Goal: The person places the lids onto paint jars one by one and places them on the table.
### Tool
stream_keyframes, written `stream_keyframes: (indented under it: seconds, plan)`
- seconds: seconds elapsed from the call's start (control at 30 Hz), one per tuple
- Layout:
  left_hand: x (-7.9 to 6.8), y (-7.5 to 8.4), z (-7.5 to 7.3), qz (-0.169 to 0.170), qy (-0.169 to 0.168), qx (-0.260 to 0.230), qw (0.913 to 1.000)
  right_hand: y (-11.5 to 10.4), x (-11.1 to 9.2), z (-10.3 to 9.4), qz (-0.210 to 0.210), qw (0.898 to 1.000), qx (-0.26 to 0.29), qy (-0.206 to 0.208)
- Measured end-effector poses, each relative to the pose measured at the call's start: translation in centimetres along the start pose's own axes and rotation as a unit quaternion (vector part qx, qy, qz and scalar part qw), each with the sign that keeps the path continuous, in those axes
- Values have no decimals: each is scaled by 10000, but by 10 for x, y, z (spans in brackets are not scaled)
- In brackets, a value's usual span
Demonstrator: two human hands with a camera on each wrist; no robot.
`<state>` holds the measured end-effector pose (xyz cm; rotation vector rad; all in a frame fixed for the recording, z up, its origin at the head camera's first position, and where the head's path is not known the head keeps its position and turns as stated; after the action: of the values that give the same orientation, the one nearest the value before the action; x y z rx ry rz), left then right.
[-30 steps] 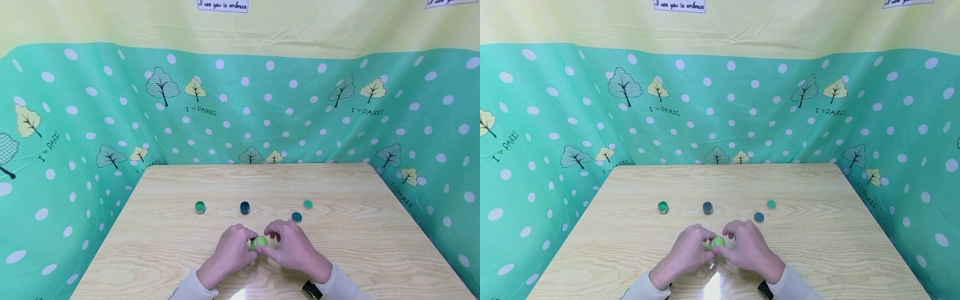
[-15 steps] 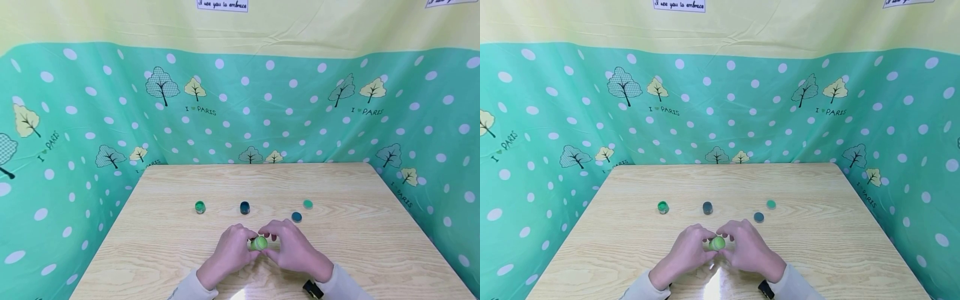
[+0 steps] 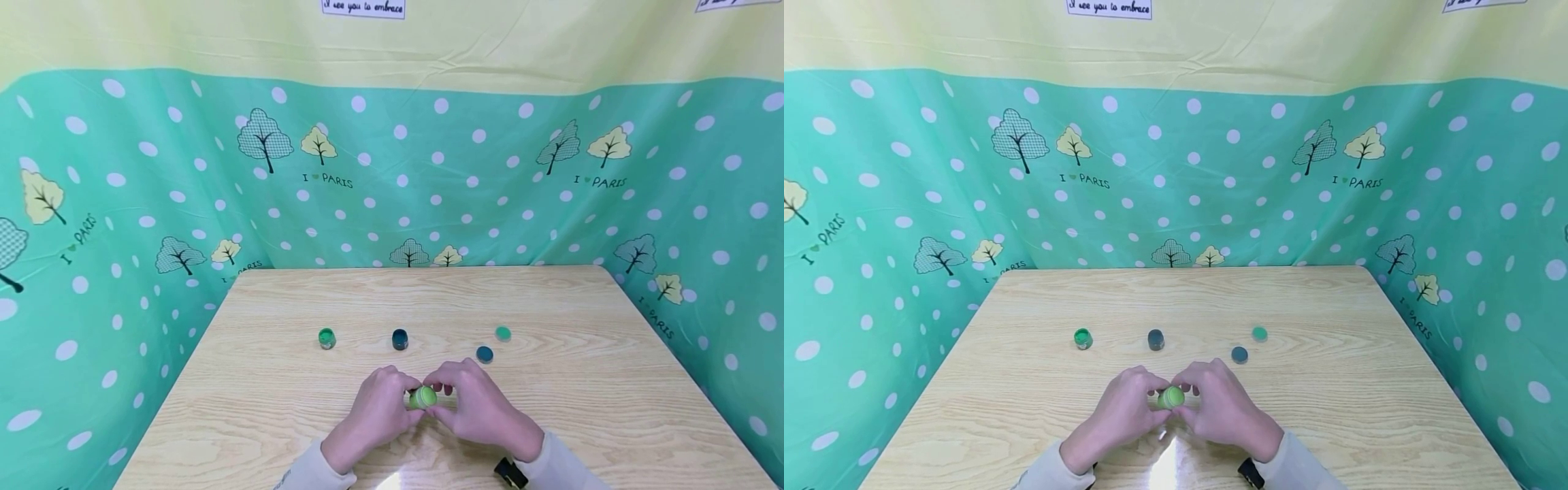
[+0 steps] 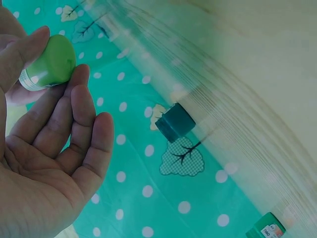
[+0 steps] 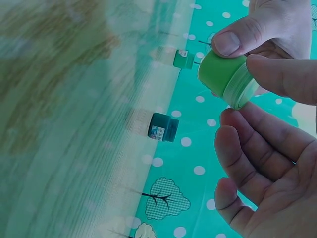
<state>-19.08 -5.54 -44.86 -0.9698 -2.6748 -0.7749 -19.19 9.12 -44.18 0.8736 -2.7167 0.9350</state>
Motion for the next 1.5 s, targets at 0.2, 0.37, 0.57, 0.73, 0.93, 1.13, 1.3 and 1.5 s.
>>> stream_keyframes:
  seconds: [0.2,0.37,0.57,0.73,0.93,1.13,1.3,1.5]
  plan:
    - [0,0,0,42,34,31,10000,0,-1,0,28,10000,-56,45]
    - [-1,-1,0,-69,-40,-2,10000,1,0,0,105,9999,-84,80]
    - [-1,-1,0,-139,-68,13,9999,1,0,0,128,9998,-89,109]
    - [-2,-1,1,-142,-76,8,9999,1,0,0,139,9997,-115,158]
    - [-1,0,1,-175,-104,-6,9998,2,-1,0,164,9995,-158,205]
    - [-1,0,1,-139,-57,33,9999,1,-1,-1,150,9993,-143,313]
    - [-1,0,1,-152,-66,54,9998,0,0,0,84,9990,-126,410]
    - [-1,-2,2,-221,-128,27,9997,1,-1,0,114,9988,-125,452]
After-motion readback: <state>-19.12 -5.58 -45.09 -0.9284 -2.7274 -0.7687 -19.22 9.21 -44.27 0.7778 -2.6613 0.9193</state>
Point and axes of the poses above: each hand's wrist, its own x-axis towards the middle knuckle, its own z-axis out of the palm, y = z × x, the point moved 6 cm from there along x, towards the middle knuckle, and after that the axes turned 6 degrees about z, right-handed, at the moved point
